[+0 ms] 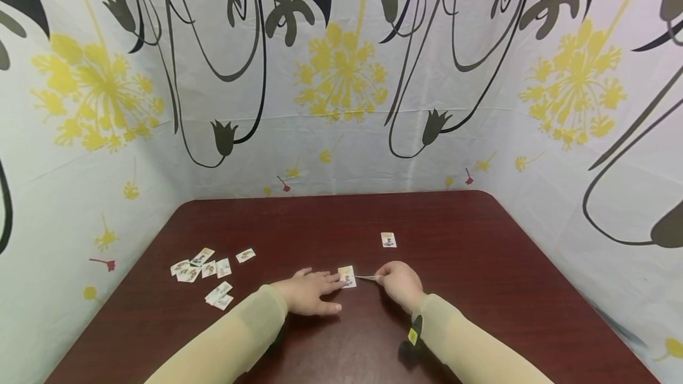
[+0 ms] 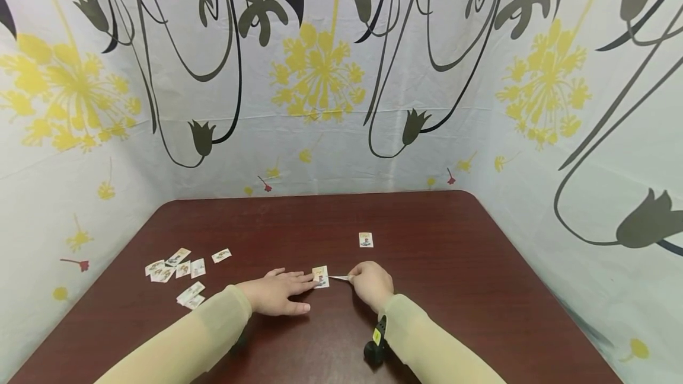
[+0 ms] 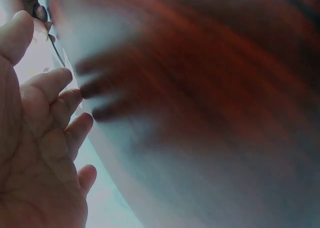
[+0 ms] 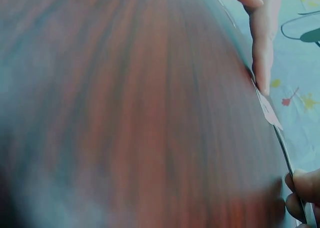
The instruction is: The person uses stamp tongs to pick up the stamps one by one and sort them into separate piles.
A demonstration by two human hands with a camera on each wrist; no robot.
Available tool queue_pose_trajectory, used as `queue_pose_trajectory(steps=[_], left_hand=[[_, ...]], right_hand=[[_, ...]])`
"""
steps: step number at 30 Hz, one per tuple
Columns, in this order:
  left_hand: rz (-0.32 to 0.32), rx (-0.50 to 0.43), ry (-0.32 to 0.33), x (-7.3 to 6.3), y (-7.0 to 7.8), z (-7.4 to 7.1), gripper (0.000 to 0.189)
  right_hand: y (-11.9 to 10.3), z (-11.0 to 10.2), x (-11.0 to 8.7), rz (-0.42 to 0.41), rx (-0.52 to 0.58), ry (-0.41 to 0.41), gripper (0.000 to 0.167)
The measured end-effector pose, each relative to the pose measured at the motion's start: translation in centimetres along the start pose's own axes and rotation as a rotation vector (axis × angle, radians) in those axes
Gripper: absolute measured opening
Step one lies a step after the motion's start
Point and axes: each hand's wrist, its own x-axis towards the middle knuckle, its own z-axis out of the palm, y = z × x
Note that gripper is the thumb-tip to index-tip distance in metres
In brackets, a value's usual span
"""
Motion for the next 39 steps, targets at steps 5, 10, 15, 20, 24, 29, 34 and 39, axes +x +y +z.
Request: queue_pose_trajectory(steps=[5,10,15,20,24,29,34,39], left_hand=[[0.006,-0.019,0.017,-0.3,-0.2,0.2,0.067],[-0.010,-0.023,0.018,-0.9,-0.7,0.1,0.068],[-0.033,-0.042,0.018,-1.5,-1.5,0.1,0.067],[-0.073,-0.075,0.025,-2.2,-2.6,0.1,0.068],[-0.115,-0.086,0.044,-2.8,-3.8,0.0,0.067],[-0.180,-0.100,0.061,-3.7,-5.5,-0.4,0.067],[-0.276,-0.131,0.099,-4.9,-7.1,-1.1,0.068],[-0.377,-0.133,0.149,-5.8,-8.8,-1.7,0.070]], right_hand=[[0.8,-0.4,0.5,-0.014,0.023,0.023,0.007],[1.7,-1.1,1.0,0.009,0.055,0.034,0.008],[2.3,-1.7,1.4,0.037,0.086,0.030,0.008],[2.9,-2.2,1.8,0.053,0.105,0.033,0.009],[3.2,-2.8,1.9,0.080,0.115,0.035,0.009],[3.6,-3.5,2.1,0.101,0.142,0.044,0.010],[4.2,-4.2,2.4,0.112,0.154,0.043,0.012],[4.7,-4.7,2.8,0.136,0.159,0.046,0.013]])
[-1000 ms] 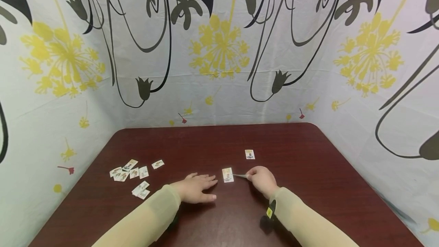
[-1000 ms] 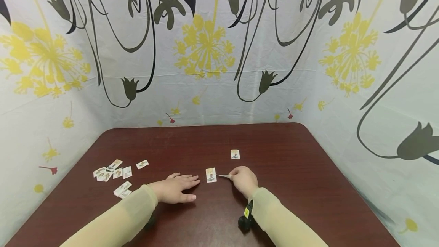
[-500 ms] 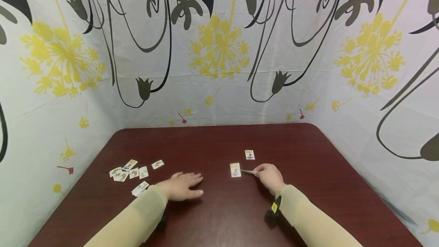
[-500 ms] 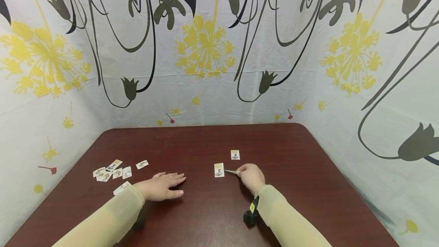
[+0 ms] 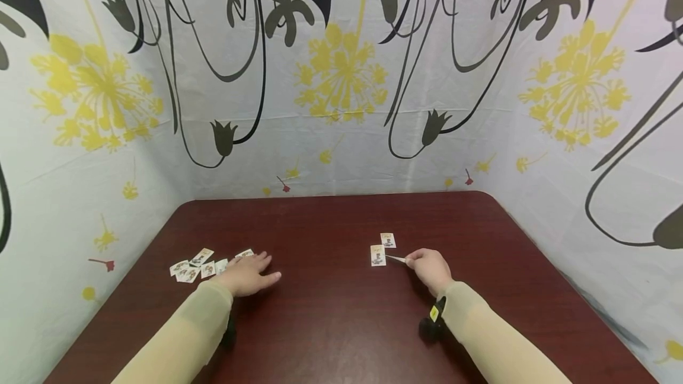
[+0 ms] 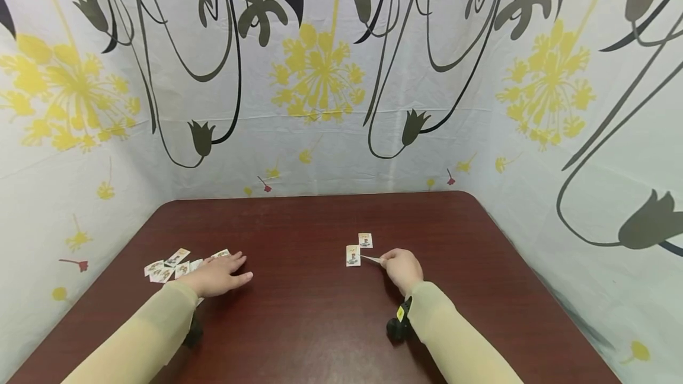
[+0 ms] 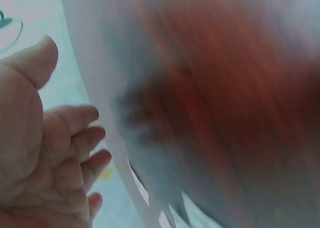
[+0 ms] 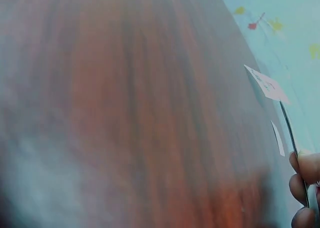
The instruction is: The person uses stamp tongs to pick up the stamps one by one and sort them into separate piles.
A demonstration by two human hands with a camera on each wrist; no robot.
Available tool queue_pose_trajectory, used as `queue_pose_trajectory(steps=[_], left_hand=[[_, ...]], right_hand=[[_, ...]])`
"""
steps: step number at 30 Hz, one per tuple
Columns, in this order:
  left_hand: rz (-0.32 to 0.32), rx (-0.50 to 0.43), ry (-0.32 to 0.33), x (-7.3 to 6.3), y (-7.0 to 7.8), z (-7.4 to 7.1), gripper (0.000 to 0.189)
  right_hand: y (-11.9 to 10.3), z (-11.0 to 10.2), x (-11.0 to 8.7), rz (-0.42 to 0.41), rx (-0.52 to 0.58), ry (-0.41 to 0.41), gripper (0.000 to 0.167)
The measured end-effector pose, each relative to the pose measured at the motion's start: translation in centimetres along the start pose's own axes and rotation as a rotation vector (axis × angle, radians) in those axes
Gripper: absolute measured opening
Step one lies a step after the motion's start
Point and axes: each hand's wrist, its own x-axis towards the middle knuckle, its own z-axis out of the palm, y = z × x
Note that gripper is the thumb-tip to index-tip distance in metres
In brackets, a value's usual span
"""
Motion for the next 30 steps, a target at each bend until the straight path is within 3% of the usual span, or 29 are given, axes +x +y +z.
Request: queue_pose_trajectory(steps=[6,12,20,30], left_hand=[[-0.109,0.023,0.049,0.0,-2.1,-0.3,0.079],[-0.161,0.016,0.023,-0.1,-2.9,-0.4,0.081],[-0.118,0.008,0.007,-0.1,-2.5,-0.3,0.077],[-0.036,0.034,-0.006,-0.1,-0.2,0.1,0.070]], right_hand=[[0.4,-0.8,0.5,0.036,0.013,0.016,0.015],[0.9,-1.6,0.9,0.046,0.032,0.040,0.017],[1.2,-2.1,1.3,0.101,0.057,0.074,0.021],[1.3,-2.2,2.0,0.118,0.060,0.051,0.024]])
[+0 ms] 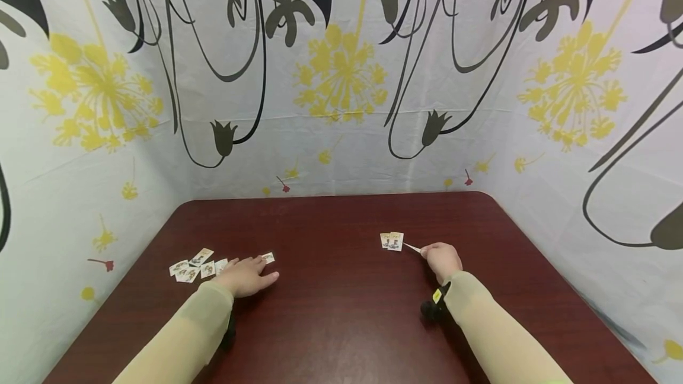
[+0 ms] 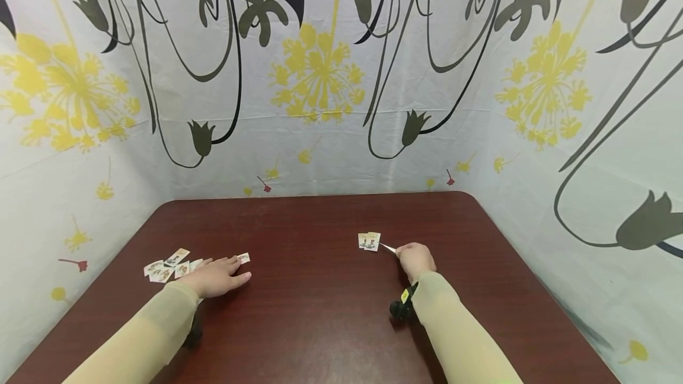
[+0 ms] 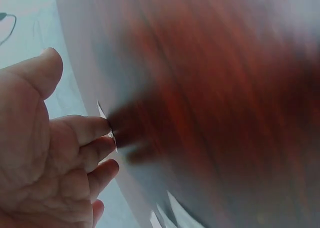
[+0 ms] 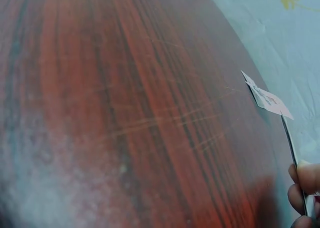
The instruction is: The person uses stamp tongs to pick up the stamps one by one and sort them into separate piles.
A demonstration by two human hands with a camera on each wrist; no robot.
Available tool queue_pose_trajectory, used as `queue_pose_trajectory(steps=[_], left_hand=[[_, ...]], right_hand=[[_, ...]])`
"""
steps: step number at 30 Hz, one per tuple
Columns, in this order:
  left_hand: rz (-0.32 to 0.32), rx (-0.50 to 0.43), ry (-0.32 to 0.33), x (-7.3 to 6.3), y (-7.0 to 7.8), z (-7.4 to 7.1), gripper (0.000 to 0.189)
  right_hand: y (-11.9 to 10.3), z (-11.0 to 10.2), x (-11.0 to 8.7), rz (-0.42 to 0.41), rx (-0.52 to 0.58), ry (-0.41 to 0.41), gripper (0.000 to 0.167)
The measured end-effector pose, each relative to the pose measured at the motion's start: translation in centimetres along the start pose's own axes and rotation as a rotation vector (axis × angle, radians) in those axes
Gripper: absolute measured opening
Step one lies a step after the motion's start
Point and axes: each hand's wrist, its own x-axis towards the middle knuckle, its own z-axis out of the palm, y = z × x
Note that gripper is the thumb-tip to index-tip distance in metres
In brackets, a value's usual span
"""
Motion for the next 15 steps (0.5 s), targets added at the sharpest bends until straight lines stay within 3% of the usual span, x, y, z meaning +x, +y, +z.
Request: queue_pose_trajectory(steps=[15], left_hand=[[0.111,0.044,-0.006,-0.3,3.1,1.3,0.067]], right_hand=[[-0.2,0.0,0.5,0.003,-0.040,-0.005,0.023]])
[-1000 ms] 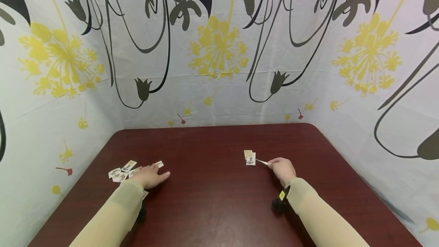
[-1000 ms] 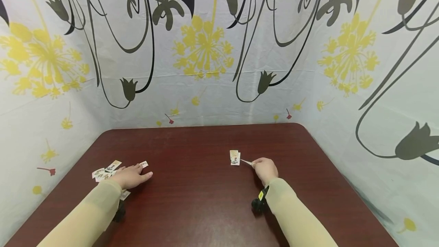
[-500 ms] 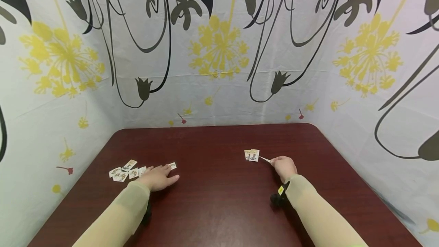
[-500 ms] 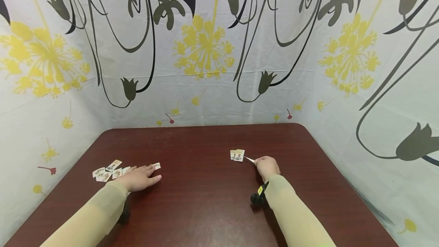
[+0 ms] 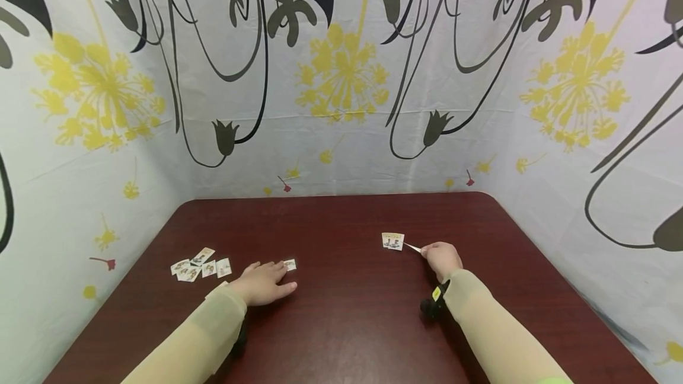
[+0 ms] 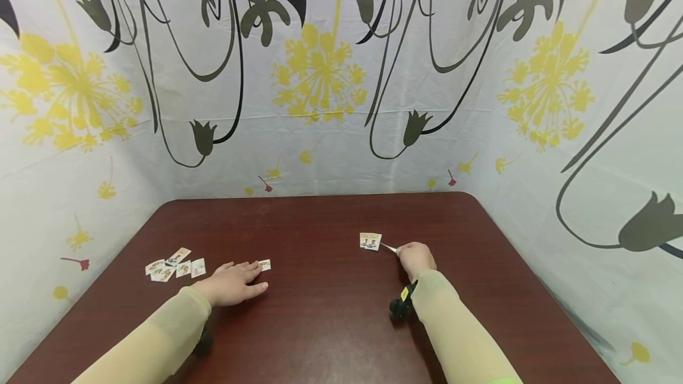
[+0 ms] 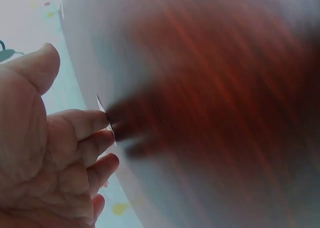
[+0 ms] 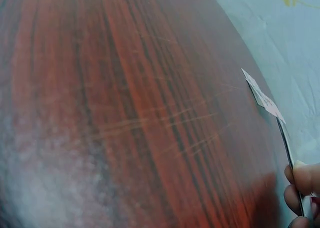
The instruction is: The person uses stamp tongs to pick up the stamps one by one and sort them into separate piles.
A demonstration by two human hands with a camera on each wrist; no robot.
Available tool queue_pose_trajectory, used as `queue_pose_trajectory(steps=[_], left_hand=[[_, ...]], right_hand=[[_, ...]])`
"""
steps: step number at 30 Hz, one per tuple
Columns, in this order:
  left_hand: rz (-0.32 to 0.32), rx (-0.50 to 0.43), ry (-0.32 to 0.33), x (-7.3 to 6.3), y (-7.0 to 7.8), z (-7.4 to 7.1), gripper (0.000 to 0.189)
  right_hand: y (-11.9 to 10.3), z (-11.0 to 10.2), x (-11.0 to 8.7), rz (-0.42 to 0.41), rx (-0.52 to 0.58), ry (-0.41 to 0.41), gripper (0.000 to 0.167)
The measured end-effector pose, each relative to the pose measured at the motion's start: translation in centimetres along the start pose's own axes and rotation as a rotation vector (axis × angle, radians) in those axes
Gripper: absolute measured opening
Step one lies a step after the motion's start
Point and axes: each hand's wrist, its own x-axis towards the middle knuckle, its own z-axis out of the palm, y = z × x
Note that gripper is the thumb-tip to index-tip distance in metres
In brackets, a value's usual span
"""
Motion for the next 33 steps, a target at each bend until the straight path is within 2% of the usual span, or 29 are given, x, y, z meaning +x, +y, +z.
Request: queue_pose_trajectory(steps=[8,14,18,33], left_hand=[[0.030,0.035,-0.021,0.3,1.1,0.6,0.068],[0.026,0.033,-0.030,0.2,1.4,0.7,0.068],[0.026,0.034,-0.032,0.1,1.5,0.7,0.068],[0.055,0.044,-0.045,0.0,2.3,0.8,0.067]], right_hand=[[0.0,0.0,-0.1,-0.034,-0.078,0.021,0.025],[-0.2,-0.4,-0.6,-0.088,-0.159,0.023,0.028],[-0.2,-0.7,-1.0,-0.091,-0.187,0.011,0.029],[0.4,-0.5,-2.9,-0.073,-0.157,-0.012,0.025]])
